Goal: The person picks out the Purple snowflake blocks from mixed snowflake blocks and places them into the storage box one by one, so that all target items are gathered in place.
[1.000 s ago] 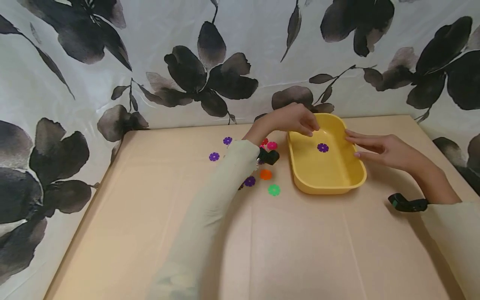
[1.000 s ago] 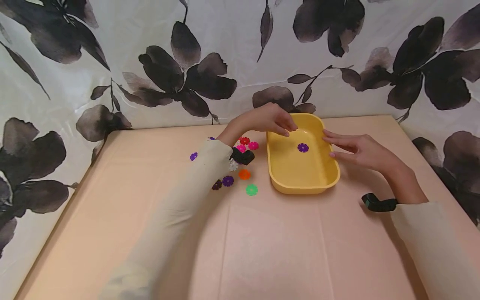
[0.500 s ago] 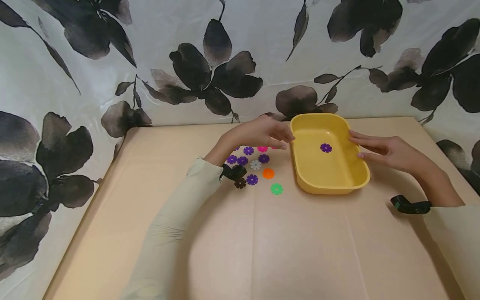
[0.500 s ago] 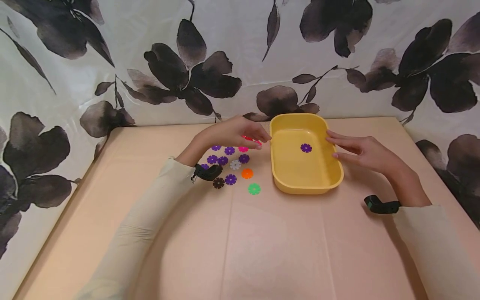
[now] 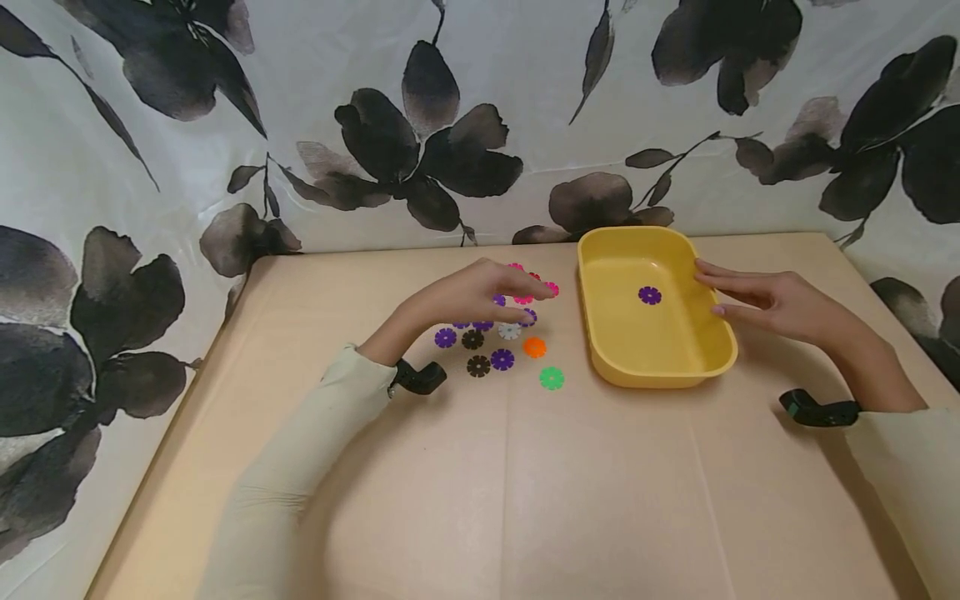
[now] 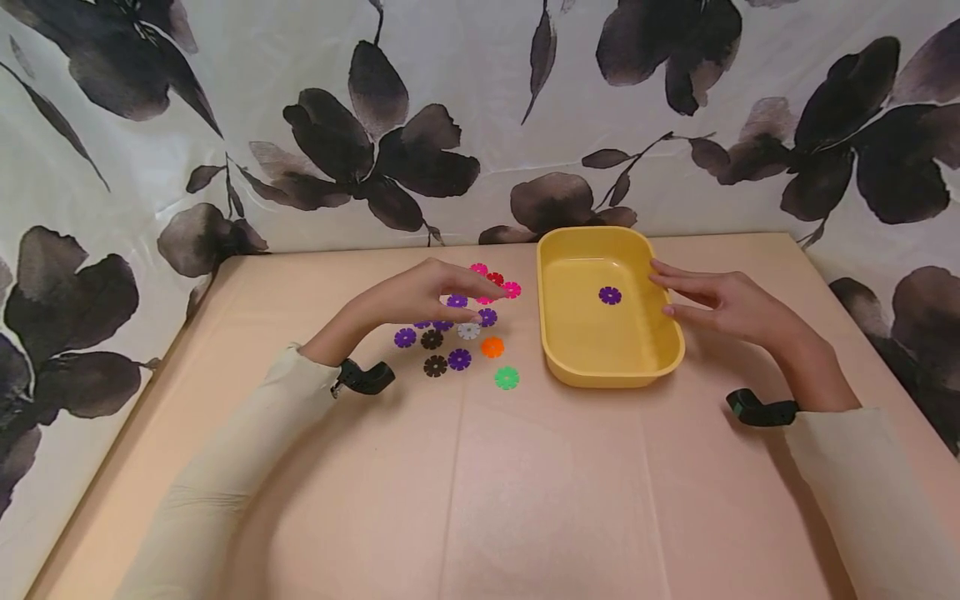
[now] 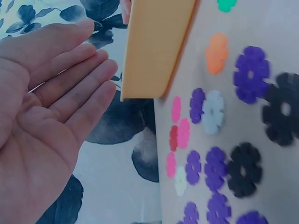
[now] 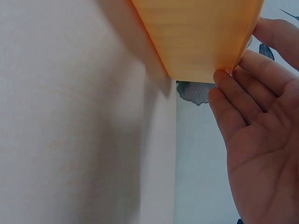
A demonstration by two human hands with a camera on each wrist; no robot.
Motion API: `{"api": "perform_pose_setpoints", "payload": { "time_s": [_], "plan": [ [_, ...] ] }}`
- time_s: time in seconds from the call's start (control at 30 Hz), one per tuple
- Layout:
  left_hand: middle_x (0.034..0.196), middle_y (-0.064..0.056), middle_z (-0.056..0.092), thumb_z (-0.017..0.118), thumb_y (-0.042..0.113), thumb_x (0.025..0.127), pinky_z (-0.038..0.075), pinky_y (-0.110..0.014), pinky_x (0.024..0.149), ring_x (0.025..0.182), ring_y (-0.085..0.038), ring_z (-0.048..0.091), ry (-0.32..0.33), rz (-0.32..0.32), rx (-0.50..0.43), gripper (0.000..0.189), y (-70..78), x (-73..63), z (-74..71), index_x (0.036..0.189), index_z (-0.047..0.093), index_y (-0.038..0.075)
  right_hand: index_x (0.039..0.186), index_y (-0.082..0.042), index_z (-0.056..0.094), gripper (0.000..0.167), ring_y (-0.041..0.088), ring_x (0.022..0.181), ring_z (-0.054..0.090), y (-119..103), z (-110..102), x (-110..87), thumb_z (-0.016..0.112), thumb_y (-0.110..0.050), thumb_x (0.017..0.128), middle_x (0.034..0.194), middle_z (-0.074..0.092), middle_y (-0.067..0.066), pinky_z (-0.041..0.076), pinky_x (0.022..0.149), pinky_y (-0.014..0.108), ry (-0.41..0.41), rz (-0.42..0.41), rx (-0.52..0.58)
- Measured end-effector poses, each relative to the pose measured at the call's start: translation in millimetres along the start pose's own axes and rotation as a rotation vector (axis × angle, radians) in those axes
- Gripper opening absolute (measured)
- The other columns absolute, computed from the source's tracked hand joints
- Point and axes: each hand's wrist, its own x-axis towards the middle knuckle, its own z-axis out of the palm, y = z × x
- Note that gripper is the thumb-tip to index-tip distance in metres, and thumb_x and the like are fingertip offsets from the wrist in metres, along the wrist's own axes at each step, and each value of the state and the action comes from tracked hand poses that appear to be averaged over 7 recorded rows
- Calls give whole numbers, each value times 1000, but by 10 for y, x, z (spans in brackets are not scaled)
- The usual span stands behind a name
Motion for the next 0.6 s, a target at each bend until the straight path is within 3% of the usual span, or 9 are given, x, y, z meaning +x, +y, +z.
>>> {"api": "perform_pose_setpoints", "payload": {
  "time_s": [0.2,0.47,0.6],
  "plan": [
    [126,-9,71,77,13,92,54,-40,102,119,-27,66,77,-81,-81,40,-44,-201,67,130,68,5,151,-20,49,61,43,147,33,-14,3,-1,72,-33,96,163,34,2,35,105,75,-4,-4,-5],
    [112,-12,74,80,9,89,60,-28,88,98,-20,72,193,-213,-113,31,-89,-395,273,118,73,2,151,-17,49,62,45,147,33,-36,-4,0,72,-33,96,163,34,5,34,105,75,-10,-6,-13],
    [107,-8,73,82,11,87,60,-26,83,94,-18,70,233,-294,-184,33,-121,-453,406,118,73,4,151,-16,49,62,46,147,33,-41,-17,8,72,-33,96,162,35,8,33,105,76,-13,-3,-26]
  ]
}}
